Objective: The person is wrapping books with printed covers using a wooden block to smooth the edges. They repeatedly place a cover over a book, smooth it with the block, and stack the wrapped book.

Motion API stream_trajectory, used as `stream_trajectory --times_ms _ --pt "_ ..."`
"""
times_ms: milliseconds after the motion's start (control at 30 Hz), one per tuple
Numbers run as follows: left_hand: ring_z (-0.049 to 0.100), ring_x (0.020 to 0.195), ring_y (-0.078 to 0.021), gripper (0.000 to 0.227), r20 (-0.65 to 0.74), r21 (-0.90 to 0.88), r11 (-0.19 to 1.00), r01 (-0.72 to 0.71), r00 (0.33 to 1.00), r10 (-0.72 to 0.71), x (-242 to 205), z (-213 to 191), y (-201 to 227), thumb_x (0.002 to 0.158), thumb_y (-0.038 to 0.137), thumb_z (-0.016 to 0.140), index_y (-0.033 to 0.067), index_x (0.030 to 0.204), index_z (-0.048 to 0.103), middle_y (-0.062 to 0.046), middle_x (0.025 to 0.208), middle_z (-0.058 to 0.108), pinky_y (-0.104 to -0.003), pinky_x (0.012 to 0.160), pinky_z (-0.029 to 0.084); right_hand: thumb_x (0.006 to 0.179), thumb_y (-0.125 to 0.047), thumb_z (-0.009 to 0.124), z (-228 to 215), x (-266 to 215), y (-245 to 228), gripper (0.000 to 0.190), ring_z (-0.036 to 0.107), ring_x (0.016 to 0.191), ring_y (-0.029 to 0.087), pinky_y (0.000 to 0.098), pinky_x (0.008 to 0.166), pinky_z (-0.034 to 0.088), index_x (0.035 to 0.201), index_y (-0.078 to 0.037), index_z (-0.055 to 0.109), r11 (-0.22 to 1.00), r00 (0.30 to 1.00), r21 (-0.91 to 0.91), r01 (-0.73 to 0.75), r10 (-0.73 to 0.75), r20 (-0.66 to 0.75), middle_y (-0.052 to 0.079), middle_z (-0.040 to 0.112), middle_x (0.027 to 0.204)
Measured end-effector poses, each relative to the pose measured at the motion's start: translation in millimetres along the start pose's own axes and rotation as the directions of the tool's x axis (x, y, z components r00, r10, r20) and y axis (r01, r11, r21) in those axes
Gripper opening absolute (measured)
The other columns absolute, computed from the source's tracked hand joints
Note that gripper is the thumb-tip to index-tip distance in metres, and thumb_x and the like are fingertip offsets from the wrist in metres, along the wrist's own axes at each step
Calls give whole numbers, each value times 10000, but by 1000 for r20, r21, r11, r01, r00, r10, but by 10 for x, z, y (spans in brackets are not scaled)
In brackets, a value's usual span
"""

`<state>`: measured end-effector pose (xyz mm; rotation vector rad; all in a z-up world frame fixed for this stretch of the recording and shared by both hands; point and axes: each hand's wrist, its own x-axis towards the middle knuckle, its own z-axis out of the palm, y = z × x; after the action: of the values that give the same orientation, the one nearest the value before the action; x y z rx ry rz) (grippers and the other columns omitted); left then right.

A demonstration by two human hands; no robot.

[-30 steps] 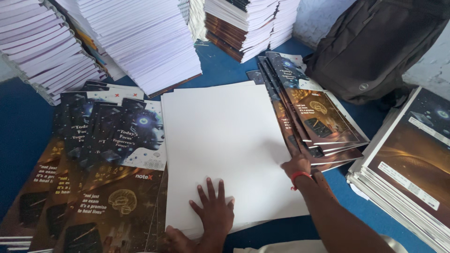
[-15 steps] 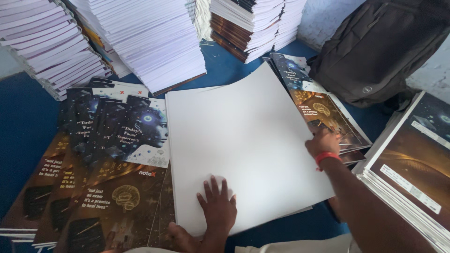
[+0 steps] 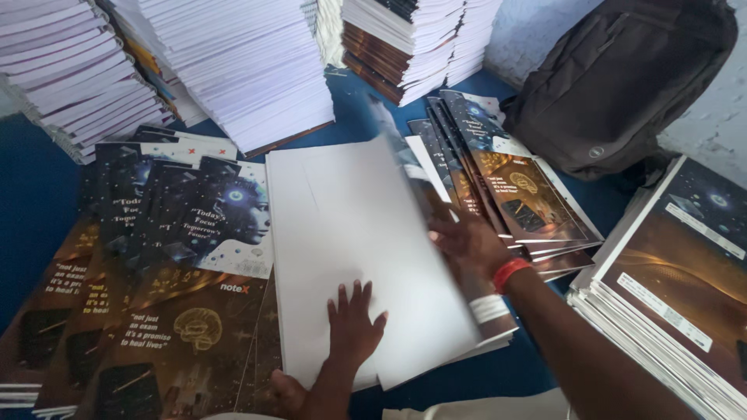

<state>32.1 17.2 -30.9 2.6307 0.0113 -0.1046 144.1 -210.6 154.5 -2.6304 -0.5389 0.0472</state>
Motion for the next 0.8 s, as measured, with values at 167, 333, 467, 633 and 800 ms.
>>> stream_trajectory --times_ms 167,333,467,633,800 --pt "255 1521 -415 662 -195 -215 976 -40 981 -3 165 224 -155 981 277 609 79 1557 349 -206 1609 351 -547 1223 192 893 -303 702 661 206 70 416 359 1483 443 468 1206 345 1303 -255 754 953 953 6 302 -302 9 234 375 1606" --pt "492 1412 -358 643 -37 -765 595 247 905 -424 352 -93 -42 906 262 657 124 1510 483 -220 1501 506 -420 1155 411 909 -272 698 920 256 -204 495 251 1512 413 575 1168 304 1384 -405 652 918 963 -327 222 -154 222 105 277 1654" --pt "581 1355 -328 634 90 -939 246 241 861 -501 447 -224 -53 871 244 666 83 1461 503 -175 1478 582 -431 1120 448 911 -256 702 994 196 -370 453 195 1541 402 657 1194 244 1343 -388 662 902 958 -358 240 -160 239 98 265 1654" --pt "479 1407 -373 489 -444 -599 795 -95 866 -231 418 -139 34 953 264 600 60 1398 602 -213 1495 541 -444 1165 366 916 -239 685 1171 156 -403 481 117 1546 414 733 1166 186 1379 -351 616 874 922 -406 268 -111 370 94 227 1656" --pt "373 1438 -458 441 -366 -334 931 -148 931 17 373 -193 112 1087 297 458 77 1460 542 -251 1567 415 -564 1187 301 901 -215 687 1330 117 -321 466 124 1538 424 769 1132 161 1362 -237 626 869 920 -395 297 -149 363 94 270 1638"
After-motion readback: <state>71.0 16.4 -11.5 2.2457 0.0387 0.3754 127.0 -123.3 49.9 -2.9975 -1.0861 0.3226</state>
